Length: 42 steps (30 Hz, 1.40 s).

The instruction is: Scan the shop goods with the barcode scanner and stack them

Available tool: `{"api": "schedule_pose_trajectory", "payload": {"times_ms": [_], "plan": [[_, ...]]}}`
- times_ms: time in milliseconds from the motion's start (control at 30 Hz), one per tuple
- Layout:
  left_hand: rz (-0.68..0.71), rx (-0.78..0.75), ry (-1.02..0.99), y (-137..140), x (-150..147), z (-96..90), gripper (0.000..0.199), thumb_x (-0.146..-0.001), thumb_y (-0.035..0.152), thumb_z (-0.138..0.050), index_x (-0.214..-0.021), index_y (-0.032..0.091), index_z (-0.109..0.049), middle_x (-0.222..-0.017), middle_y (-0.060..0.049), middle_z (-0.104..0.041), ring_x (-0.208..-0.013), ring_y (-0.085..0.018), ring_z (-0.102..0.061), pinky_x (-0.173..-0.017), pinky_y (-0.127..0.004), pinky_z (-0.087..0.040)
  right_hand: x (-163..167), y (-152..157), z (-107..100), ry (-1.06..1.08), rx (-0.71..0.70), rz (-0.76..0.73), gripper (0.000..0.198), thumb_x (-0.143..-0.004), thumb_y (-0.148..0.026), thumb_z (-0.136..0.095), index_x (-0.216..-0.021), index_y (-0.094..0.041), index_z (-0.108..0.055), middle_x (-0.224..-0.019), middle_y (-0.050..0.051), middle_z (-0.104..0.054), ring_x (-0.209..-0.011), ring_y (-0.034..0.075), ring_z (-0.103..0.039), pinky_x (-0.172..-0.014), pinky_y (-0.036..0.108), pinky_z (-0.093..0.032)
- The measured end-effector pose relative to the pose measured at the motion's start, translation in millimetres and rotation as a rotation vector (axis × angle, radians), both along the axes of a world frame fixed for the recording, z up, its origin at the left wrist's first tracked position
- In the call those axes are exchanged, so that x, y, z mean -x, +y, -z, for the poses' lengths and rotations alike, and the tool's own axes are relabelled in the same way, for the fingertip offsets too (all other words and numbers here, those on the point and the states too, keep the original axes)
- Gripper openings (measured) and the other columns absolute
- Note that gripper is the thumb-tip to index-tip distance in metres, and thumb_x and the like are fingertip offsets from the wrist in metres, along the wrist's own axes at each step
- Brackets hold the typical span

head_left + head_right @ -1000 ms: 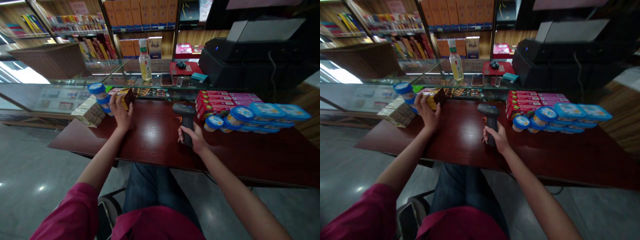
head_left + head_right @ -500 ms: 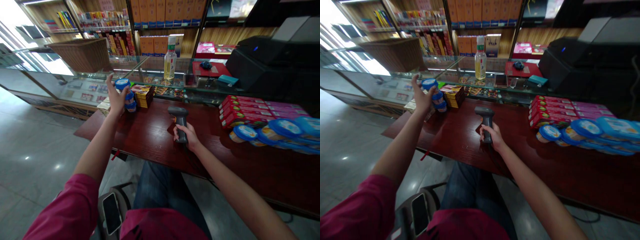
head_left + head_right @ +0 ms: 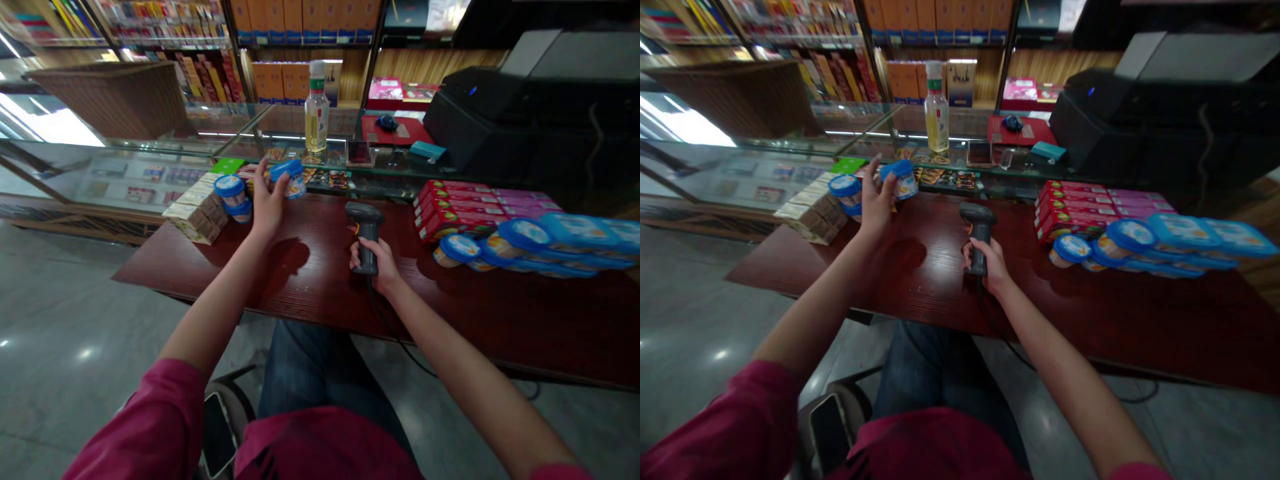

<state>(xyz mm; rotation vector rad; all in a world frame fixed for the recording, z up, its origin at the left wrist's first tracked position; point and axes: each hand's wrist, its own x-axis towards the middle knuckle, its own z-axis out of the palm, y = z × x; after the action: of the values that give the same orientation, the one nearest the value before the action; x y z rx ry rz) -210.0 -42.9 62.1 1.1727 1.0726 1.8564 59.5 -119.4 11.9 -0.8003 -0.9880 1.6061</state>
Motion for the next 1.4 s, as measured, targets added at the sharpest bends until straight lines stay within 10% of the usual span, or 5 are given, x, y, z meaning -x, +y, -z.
{"api": "schedule_pose_trajectory", "payload": {"times_ms": [367,667,933,1400], "plan": [[0.468,0.442,-0.526,1,-129,41.9,0.03,-0.106,0.048,-0.07,-0.11,0.018,-0.071,-0.112,-0.01,-0.083,-0.12,-0.025,-0.078,-0.111,-0.042,-0.062,-68,-18,-5,-0.05,0.011,0.073,0.044,-0.078,-0.045,-0.082,-0.108,-0.022,-0.06,-0.063,-0.007,-0.064,-0.046,0.01,-0.05,-0.049,0.025,-0.054],[0.509,0.485,-0.515,-4,-134,50.0,0.046,-0.095,0.055,-0.083,-0.115,0.015,-0.071,-0.105,-0.01,-0.083,-0.11,-0.025,-0.082,-0.104,-0.037,-0.065,-73,-22,-12,0.01,0.032,0.056,0.033,-0.078,-0.041,-0.082,-0.086,-0.022,-0.057,-0.063,-0.005,-0.06,-0.047,0.01,-0.048,-0.05,0.026,-0.054],[0.631,0.471,-0.412,4,-127,57.3,0.053,-0.106,0.066,-0.055,-0.13,0.021,-0.07,-0.127,-0.011,-0.08,-0.132,-0.032,-0.073,-0.109,-0.047,-0.065,-65,-29,-16,-0.045,0.045,0.017,0.034,-0.077,-0.041,-0.082,-0.094,-0.021,-0.061,-0.063,-0.005,-0.061,-0.046,0.01,-0.049,-0.048,0.026,-0.054],[0.361,0.099,-0.056,37,-121,107.6,0.072,-0.084,0.052,-0.093,-0.144,0.025,-0.064,-0.148,-0.011,-0.066,-0.148,-0.037,-0.06,-0.124,-0.055,-0.05,-66,-29,-10,-0.123,0.047,0.023,0.038,-0.082,-0.043,-0.081,-0.106,-0.022,-0.062,-0.063,-0.007,-0.06,-0.047,0.011,-0.05,-0.049,0.026,-0.056]]}}
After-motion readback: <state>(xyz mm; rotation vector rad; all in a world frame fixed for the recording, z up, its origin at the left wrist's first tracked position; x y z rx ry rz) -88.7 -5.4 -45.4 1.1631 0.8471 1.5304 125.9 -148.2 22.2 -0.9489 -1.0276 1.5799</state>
